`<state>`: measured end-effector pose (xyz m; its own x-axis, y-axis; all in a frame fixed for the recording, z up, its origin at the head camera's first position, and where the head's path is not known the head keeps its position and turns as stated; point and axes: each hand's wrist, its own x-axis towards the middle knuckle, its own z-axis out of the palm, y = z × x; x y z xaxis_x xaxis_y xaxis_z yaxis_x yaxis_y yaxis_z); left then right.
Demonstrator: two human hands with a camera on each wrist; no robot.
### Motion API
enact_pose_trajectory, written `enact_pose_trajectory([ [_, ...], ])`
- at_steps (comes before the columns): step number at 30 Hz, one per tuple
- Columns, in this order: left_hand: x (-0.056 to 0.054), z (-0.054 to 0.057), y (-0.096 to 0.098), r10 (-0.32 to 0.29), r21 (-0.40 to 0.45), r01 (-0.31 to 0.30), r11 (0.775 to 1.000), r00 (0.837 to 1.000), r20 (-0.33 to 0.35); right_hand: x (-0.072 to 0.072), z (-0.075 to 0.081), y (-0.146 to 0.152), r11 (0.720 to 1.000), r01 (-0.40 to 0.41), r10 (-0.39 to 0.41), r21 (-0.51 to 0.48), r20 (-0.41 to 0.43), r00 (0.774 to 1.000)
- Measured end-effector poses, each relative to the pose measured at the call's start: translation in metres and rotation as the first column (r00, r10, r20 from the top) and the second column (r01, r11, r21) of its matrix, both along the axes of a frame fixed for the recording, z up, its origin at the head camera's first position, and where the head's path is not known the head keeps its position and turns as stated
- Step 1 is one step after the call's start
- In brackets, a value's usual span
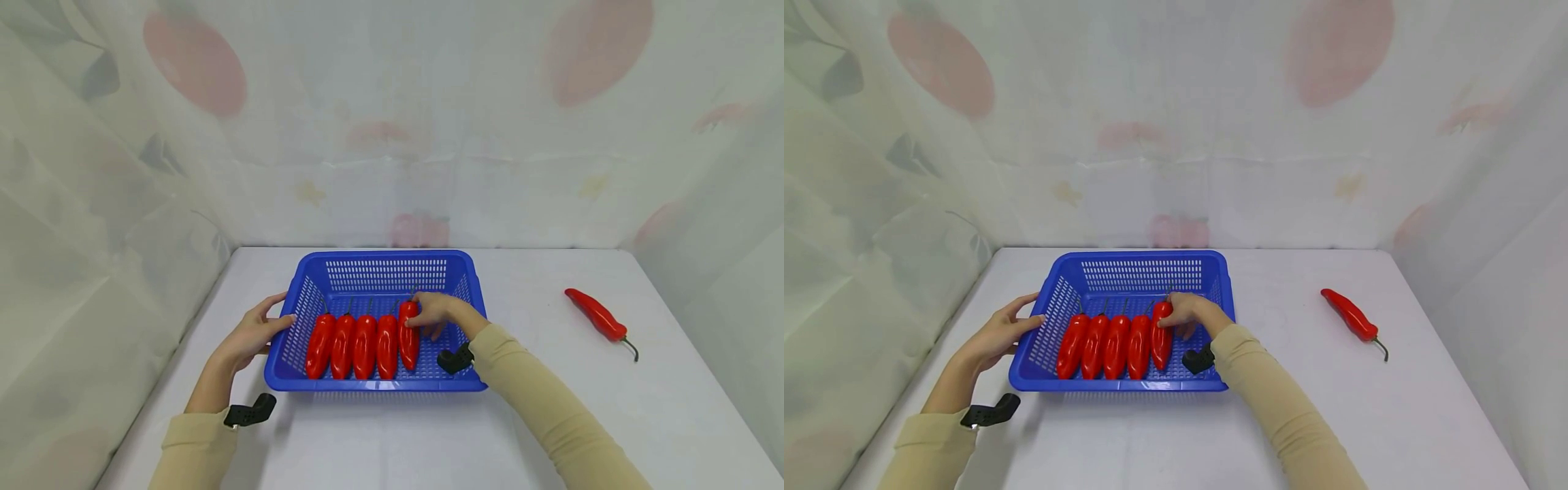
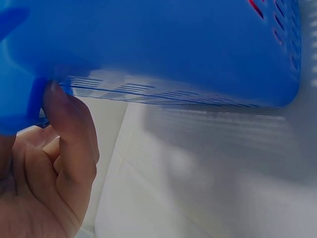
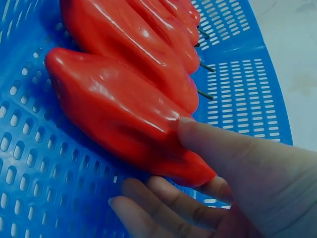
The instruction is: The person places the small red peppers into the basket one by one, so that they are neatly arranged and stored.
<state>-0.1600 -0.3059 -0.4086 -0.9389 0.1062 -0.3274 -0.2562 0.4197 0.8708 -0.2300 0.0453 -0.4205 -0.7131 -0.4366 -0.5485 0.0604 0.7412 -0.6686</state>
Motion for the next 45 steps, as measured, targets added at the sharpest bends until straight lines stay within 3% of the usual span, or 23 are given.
enact_pose_trajectory([
  [8, -0.0004, 0.0, -0.0001, -0.003, -0.001, 0.003, 1.0, 1.0, 0.0, 0.0015, -0.0012, -0.0008, 1.0, -0.024, 0.023, 0.007, 0.074, 0.997],
  [30, 0.0, 0.0, 0.0003, 0.0, 0.006, 0.0, 1.0, 1.0, 0.001, 0.0062, -0.001, 0.0006, 0.994, -0.1, 0.096, 0.049, 0.082, 0.992],
  [45, -0.0009, 0.0008, 0.0007, 0.008, -0.003, -0.008, 1.0, 1.0, 0.01, 0.005, 0.0034, 0.0022, 0.994, -0.099, 0.094, 0.047, 0.087, 0.992],
])
